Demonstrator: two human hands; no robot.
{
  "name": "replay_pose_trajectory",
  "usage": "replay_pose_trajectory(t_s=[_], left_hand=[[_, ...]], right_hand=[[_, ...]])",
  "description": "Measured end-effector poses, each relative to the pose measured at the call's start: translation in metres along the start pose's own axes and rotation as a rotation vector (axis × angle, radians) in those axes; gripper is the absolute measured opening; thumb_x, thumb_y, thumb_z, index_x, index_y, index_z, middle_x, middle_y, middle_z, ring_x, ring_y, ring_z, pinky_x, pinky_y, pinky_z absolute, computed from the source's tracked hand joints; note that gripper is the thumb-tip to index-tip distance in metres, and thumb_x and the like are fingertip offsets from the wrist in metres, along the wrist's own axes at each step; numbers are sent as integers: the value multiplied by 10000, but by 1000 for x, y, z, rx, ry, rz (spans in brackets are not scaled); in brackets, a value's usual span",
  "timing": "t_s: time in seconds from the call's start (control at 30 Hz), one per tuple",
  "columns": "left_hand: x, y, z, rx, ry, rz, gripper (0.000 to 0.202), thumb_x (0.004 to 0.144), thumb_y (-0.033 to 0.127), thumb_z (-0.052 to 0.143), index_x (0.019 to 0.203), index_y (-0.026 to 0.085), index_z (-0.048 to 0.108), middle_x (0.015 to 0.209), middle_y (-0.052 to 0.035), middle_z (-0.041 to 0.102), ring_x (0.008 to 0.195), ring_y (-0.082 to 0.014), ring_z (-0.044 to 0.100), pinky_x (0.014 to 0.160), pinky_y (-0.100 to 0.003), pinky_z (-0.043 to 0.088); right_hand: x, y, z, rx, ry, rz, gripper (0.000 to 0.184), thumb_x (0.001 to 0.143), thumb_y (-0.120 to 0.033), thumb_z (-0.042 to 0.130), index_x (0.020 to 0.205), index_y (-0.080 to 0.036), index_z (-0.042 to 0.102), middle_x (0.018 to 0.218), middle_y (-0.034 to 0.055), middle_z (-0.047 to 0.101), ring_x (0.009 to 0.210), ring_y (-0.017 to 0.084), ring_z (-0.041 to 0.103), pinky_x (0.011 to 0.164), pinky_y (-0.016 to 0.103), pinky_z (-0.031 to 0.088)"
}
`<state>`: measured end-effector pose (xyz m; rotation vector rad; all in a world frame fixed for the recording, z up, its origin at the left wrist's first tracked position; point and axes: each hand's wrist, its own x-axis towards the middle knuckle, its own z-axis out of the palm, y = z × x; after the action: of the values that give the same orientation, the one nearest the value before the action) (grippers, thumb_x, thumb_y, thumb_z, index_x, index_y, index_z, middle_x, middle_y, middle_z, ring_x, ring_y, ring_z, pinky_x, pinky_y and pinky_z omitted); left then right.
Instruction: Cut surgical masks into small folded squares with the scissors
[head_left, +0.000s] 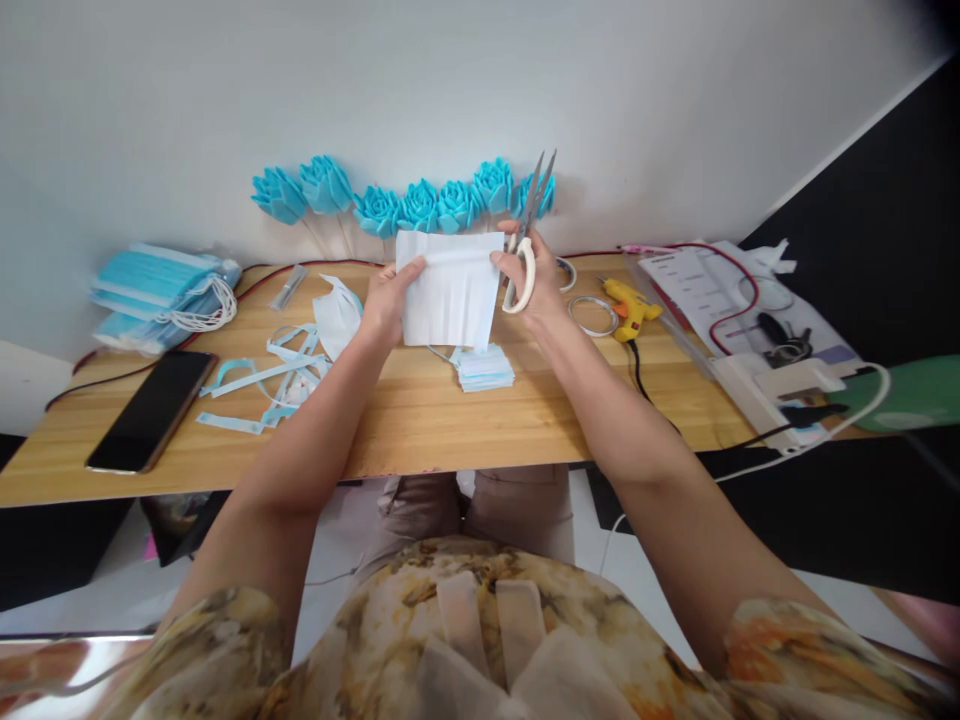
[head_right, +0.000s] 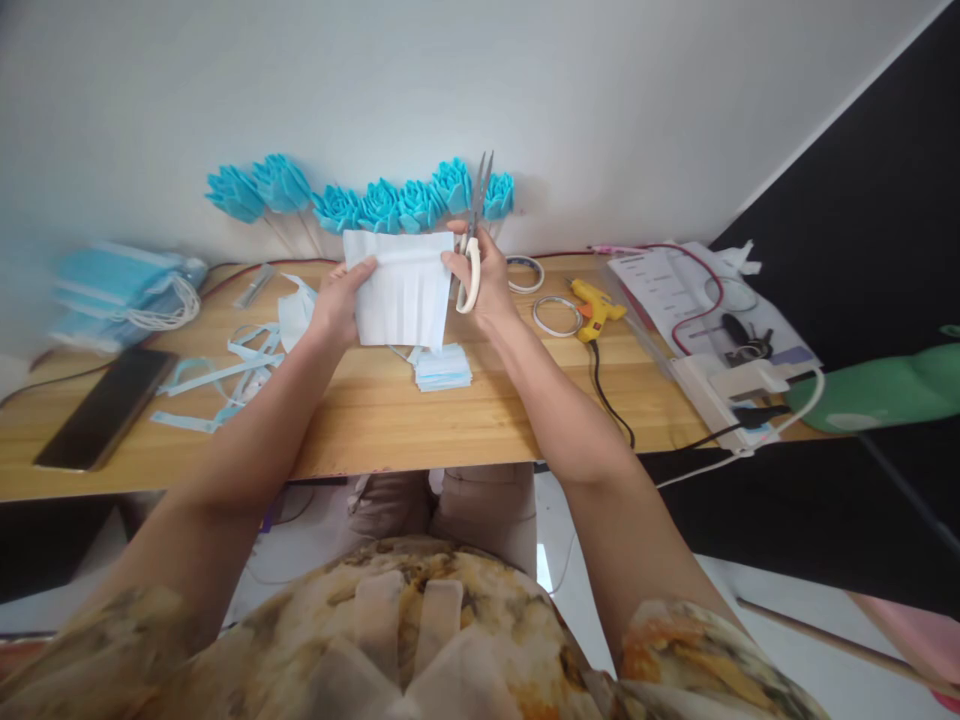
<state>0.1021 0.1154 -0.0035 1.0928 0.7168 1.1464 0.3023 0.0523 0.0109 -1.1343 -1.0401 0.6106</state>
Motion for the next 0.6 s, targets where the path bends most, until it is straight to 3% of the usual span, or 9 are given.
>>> replay_pose_trajectory(t_s=[0.2, 0.4, 0.6], left_hand=[[1, 0, -1, 0, -23, -13, 463, 647, 551, 892, 874, 191, 710, 883, -81, 779, 956, -306, 761, 825, -394, 612], [2, 6, -3, -18, -53, 85, 451, 696, 606, 860, 832, 204, 705, 874, -69, 774, 979, -295, 750, 787, -354, 607], [0, 12, -3, 31, -9, 101, 404, 718, 549, 862, 840, 191, 721, 819, -56, 756, 933, -272, 746, 739, -319, 583]], right_hand=[[-1, -1, -1, 31, -1, 4, 379, 720, -401, 803, 1044, -297, 635, 805, -28, 521, 759, 138, 538, 678, 279, 485], [-6, -8, 1, 30, -12, 27, 400, 687, -424, 817, 1026, -298, 647, 787, -30, 521, 748, 142, 520, 672, 281, 485], [-6, -7, 2, 23, -43, 6, 361, 733, -404, 795, 1043, -310, 636, 806, -23, 502, 762, 150, 523, 683, 293, 463]])
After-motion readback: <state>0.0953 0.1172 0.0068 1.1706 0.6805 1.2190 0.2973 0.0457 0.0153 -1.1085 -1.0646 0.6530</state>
